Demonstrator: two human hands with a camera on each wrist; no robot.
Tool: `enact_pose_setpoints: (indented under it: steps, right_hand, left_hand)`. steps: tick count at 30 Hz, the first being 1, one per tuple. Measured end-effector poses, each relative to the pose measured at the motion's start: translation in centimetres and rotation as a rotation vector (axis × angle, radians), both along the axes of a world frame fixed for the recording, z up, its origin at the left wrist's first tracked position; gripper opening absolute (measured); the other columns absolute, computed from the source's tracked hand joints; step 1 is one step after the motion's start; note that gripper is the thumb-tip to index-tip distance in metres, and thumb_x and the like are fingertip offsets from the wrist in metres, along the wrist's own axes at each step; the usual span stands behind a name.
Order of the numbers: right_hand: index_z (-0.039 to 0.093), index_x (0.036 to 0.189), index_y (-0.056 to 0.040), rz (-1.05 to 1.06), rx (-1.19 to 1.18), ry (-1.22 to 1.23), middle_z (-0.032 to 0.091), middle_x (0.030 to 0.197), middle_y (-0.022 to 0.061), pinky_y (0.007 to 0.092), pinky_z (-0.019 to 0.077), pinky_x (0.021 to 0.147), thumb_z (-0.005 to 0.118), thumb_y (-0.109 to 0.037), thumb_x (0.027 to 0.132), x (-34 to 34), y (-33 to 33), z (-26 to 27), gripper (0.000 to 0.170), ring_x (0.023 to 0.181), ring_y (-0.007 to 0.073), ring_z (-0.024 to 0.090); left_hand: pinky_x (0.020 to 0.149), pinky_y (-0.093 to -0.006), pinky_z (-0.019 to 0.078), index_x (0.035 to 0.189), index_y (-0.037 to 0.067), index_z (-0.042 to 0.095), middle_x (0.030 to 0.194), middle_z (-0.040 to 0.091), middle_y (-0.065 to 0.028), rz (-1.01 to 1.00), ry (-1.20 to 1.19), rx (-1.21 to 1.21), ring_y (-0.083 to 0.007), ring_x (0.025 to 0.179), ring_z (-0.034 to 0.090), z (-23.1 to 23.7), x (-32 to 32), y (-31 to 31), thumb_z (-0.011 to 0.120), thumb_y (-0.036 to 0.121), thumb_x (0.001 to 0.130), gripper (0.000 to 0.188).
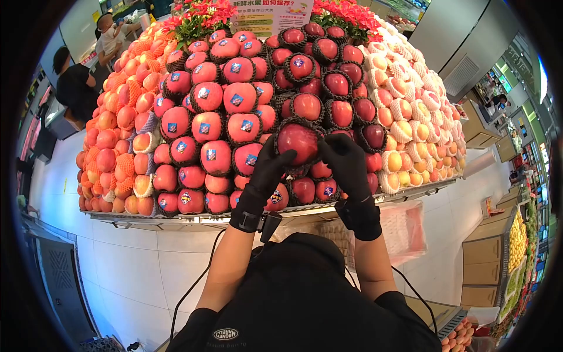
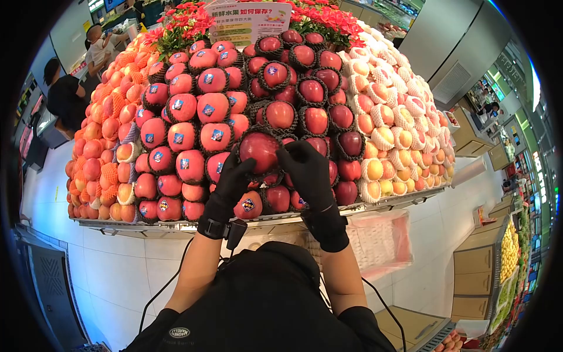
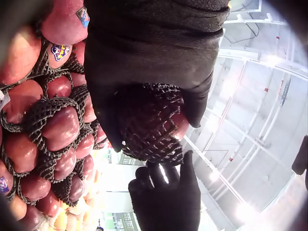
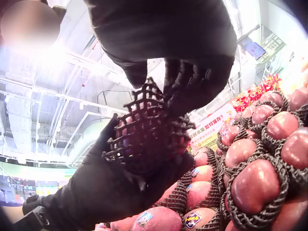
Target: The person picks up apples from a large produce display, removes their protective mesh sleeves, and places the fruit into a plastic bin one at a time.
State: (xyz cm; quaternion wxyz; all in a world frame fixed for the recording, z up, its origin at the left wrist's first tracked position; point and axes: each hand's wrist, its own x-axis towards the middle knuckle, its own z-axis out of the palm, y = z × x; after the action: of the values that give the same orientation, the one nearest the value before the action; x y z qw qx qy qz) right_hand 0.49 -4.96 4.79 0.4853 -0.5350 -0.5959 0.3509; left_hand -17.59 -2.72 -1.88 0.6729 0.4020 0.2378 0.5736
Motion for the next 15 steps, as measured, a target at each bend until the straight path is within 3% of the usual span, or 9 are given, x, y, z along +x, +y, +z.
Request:
enact_pose_setpoints:
  steps: [3, 6, 9, 11, 15]
  right_hand:
    - [0.063, 0.108, -0.0032, -0.141, 0.177, -0.047, 0.067, 0.097, 0.0067, 0.0251, 0.0485, 0.072, 0.064, -0.021, 0.088, 0.8, 0.3, 0.9, 0.027, 0.083, 0.0092, 0.06]
    - [0.057, 0.119, -0.0042, -0.008, 0.138, 0.112, 0.062, 0.108, 0.0087, 0.0254, 0.0484, 0.074, 0.062, -0.018, 0.089, 1.5, 0.9, 1.0, 0.034, 0.087, 0.0103, 0.059]
    - [0.049, 0.128, -0.0051, 0.142, -0.064, 0.123, 0.06, 0.112, 0.0083, 0.0257, 0.0485, 0.074, 0.062, -0.019, 0.089, 0.3, 0.1, 1.7, 0.043, 0.087, 0.0119, 0.06]
    - [0.046, 0.131, -0.0051, 0.202, -0.121, 0.157, 0.06, 0.11, 0.0081, 0.0254, 0.0484, 0.074, 0.061, -0.018, 0.09, -0.1, -0.2, 1.3, 0.046, 0.086, 0.0114, 0.059]
    - [0.046, 0.132, -0.0044, 0.212, -0.004, 0.158, 0.06, 0.11, 0.0078, 0.0257, 0.0486, 0.073, 0.06, -0.017, 0.089, 0.0, 0.2, -0.2, 0.047, 0.084, 0.0111, 0.059]
  left_hand:
    - [0.095, -0.0343, 0.0468, 0.136, 0.002, 0.037, 0.126, 0.052, -0.0117, -0.092, -0.096, -0.119, -0.0218, 0.115, 0.052, 0.4, -0.9, -0.5, 0.064, 0.012, 0.084, 0.059]
    - [0.096, -0.0347, 0.0462, 0.141, 0.005, 0.031, 0.131, 0.048, -0.0121, -0.083, -0.108, -0.052, -0.0225, 0.119, 0.05, 1.0, -0.9, -0.7, 0.063, 0.013, 0.085, 0.065]
    - [0.097, -0.035, 0.0461, 0.144, 0.007, 0.027, 0.134, 0.044, -0.0123, 0.053, 0.108, 0.187, -0.0226, 0.121, 0.048, 0.4, -0.4, 0.1, 0.063, 0.015, 0.086, 0.069]
    - [0.097, -0.0378, 0.0467, 0.144, 0.008, 0.028, 0.134, 0.045, -0.0118, 0.056, 0.084, 0.144, -0.0238, 0.12, 0.049, 0.3, -0.3, -0.1, 0.059, 0.013, 0.087, 0.065]
    - [0.097, -0.0354, 0.0459, 0.144, 0.006, 0.028, 0.132, 0.046, -0.0127, 0.0, 0.006, 0.021, -0.0229, 0.119, 0.049, 0.6, -1.0, -0.5, 0.062, 0.016, 0.087, 0.066]
